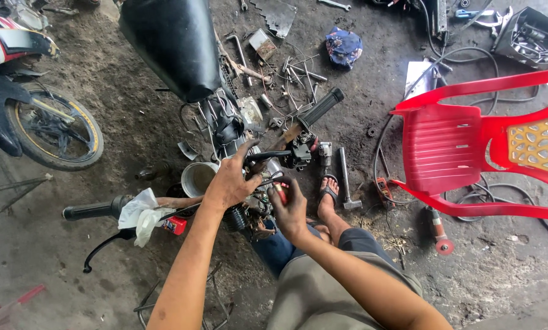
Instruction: The person works on a motorcycle engine in a cluttered workshop, using a white cloth to wipe parts and a screwdriver to adjust components. The person manipulates wires and engine parts with both hands while standing over the motorcycle.
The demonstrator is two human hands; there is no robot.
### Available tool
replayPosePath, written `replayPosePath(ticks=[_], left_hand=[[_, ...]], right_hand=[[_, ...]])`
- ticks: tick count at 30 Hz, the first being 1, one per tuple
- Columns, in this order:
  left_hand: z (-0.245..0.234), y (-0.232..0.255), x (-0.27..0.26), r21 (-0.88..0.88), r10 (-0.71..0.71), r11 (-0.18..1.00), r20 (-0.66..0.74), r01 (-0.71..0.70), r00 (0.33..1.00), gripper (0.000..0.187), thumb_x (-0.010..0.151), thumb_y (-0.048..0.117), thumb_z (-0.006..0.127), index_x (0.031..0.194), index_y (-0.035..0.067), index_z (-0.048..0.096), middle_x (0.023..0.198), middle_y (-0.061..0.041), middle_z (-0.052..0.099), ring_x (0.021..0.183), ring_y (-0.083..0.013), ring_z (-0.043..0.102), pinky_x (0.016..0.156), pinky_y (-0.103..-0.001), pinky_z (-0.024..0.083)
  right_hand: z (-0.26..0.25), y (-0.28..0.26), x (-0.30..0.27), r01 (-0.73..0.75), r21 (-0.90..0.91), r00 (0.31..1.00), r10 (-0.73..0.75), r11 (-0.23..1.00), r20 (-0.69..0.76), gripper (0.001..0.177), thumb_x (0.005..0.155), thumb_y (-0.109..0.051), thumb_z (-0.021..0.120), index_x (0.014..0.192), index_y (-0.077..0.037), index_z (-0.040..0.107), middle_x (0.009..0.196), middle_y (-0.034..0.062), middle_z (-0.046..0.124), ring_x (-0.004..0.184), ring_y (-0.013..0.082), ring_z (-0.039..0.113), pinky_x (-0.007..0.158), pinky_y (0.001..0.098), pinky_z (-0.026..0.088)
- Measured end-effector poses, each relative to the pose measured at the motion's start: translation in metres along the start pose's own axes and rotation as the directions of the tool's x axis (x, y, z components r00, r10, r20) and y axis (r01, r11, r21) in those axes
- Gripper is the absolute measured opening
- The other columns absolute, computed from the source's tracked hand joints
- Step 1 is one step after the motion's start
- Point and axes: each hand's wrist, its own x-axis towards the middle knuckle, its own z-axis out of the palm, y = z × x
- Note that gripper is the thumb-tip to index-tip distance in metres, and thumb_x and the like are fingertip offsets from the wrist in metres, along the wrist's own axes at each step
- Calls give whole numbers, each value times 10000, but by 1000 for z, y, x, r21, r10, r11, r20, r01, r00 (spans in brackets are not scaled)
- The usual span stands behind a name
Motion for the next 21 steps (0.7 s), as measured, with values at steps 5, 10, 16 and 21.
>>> replayPosePath(ticks=[5,10,16,21], left_hand=[[1,-4,0,-14,39,999,-25,-40,999,763,747,170,727,1453,39,471,1122,-291,720,1112,-429,700,971,-438,545],[2,-3,0,-10,21,1000,-17,-22,1000,768,753,187,742,1450,32,461,1128,-301,709,1117,-432,692,970,-441,546],[-1,3,0,9,-5,1000,-17,5,1000,761,746,189,736,1443,42,471,1109,-293,718,1096,-438,693,951,-452,548],[1,-3,1,-9,5,1000,-10,-5,1000,758,750,180,720,1451,47,465,1109,-287,726,1096,-422,707,967,-441,547]], right_hand=[[-14,4,14,265,-421,964,-229,868,133,292,863,-84,769,1134,-54,667,847,175,704,770,379,711,640,428,555],[-21,26,37,551,-446,833,-439,705,335,331,831,-64,776,1146,-89,678,860,164,690,737,396,677,622,442,531],[-31,31,45,667,-445,742,-482,598,465,451,774,-49,752,1214,-64,658,903,149,697,764,377,687,630,449,539],[-34,21,37,585,-411,808,-457,699,373,407,852,-79,771,1238,-58,643,914,153,707,780,355,705,652,416,564]])
